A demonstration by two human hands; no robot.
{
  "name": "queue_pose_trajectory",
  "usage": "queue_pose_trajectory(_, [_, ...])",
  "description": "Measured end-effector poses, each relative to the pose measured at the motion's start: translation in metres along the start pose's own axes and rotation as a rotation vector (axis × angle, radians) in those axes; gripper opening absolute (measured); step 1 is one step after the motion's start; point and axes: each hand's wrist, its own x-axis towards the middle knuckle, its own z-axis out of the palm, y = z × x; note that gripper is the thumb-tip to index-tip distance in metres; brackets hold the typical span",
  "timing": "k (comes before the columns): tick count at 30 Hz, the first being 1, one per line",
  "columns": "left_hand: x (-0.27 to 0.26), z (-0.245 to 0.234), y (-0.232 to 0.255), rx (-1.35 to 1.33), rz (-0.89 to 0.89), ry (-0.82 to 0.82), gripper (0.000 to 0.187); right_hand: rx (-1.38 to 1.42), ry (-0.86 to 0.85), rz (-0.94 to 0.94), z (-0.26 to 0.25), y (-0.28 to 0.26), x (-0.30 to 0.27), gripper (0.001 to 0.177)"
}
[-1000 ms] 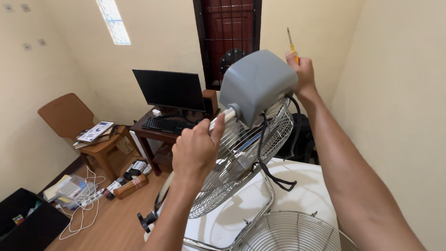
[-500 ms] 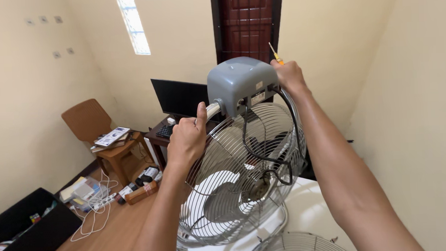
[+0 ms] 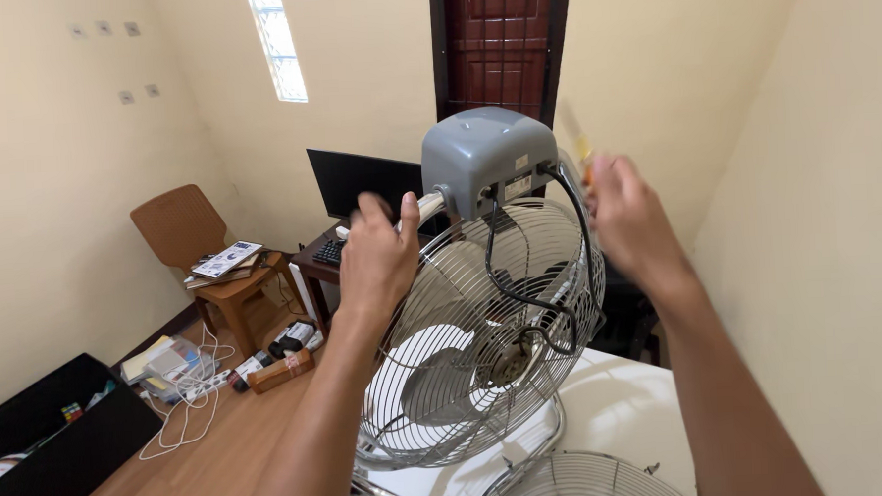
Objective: The person disassembles an electric fan by removing the front grille, wiping the blades with a cloth, and using a screwdriver to loosen screws on the motor housing. The person then removes the rear grille and continues to adjust the motor housing.
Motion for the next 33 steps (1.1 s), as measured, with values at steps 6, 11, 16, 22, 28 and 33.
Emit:
queue_pose_trajectory(6, [0.03, 0.01, 0.036, 0.068, 0.604, 0.258, 0.054, -0.153, 0.013, -0.124, 0.002, -0.047, -0.068, 0.032])
queue_pose_trajectory(11, [0.068, 0.018, 0.064, -0.207, 0.48, -0.178, 0.067, -0.255, 0.059, -0.211, 0.013, -0.062, -0.072, 0.028])
queue_pose_trajectory(16, [0.066, 0.02, 0.048, -0.409, 0.489, -0.187, 0.067, -0.195, 0.111, -0.363, 0.023, -0.053, -0.072, 0.026])
queue_pose_trajectory(22, [0.069, 0.019, 0.052, -0.376, 0.444, -0.209, 0.071, -0.184, 0.094, -0.221, 0.026, -0.051, -0.07, 0.026])
queue_pose_trajectory(28, [0.067, 0.015, 0.054, -0.404, 0.411, -0.234, 0.073, -0.131, 0.12, -0.23, 0.03, -0.049, -0.071, 0.027])
queue_pose_trajectory(33, [0.067, 0.016, 0.056, -0.392, 0.371, -0.248, 0.074, -0.094, 0.146, -0.207, 0.035, -0.044, -0.072, 0.028])
